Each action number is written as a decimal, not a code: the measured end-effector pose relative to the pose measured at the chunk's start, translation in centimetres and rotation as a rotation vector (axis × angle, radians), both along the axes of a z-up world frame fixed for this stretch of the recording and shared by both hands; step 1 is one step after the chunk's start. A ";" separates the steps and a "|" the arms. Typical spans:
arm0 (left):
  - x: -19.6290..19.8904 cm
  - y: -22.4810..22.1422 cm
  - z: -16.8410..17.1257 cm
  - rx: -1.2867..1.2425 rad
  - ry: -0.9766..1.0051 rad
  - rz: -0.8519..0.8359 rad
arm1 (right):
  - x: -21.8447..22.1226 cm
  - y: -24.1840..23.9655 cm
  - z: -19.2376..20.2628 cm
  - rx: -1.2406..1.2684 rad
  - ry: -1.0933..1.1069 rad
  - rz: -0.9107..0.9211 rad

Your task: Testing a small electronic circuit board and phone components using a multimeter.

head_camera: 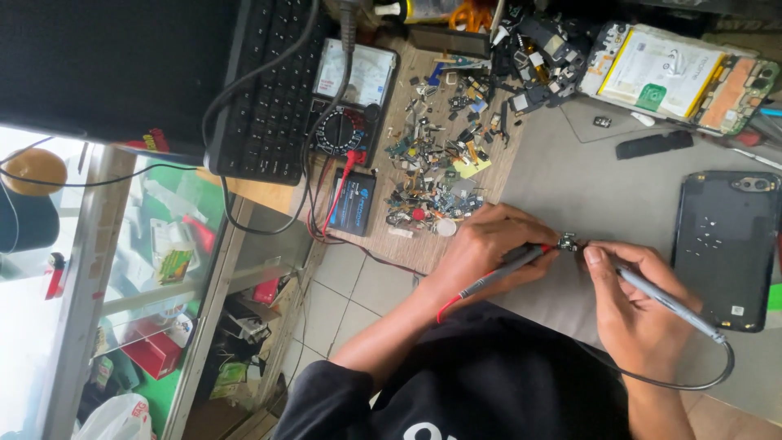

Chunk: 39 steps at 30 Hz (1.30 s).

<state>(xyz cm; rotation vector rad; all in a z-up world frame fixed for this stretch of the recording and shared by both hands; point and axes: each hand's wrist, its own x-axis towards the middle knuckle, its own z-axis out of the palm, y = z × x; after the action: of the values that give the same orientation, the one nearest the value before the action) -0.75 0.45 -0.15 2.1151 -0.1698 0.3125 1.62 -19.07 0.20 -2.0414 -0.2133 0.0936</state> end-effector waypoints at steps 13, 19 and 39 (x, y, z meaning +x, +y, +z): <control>-0.1 0.1 0.6 0.013 0.009 -0.016 | 0.0 0.1 0.1 0.035 0.017 0.003; 0.0 0.0 0.3 0.007 -0.013 0.000 | 0.0 0.2 0.1 0.017 -0.004 -0.005; 0.2 0.0 0.8 -0.041 0.032 -0.004 | 0.1 0.6 0.3 0.061 0.017 -0.043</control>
<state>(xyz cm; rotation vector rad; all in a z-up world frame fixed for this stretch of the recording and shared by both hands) -0.60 0.43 0.65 2.0773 -0.1477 0.2771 1.70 -18.47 0.55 -1.9830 -0.1600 0.0770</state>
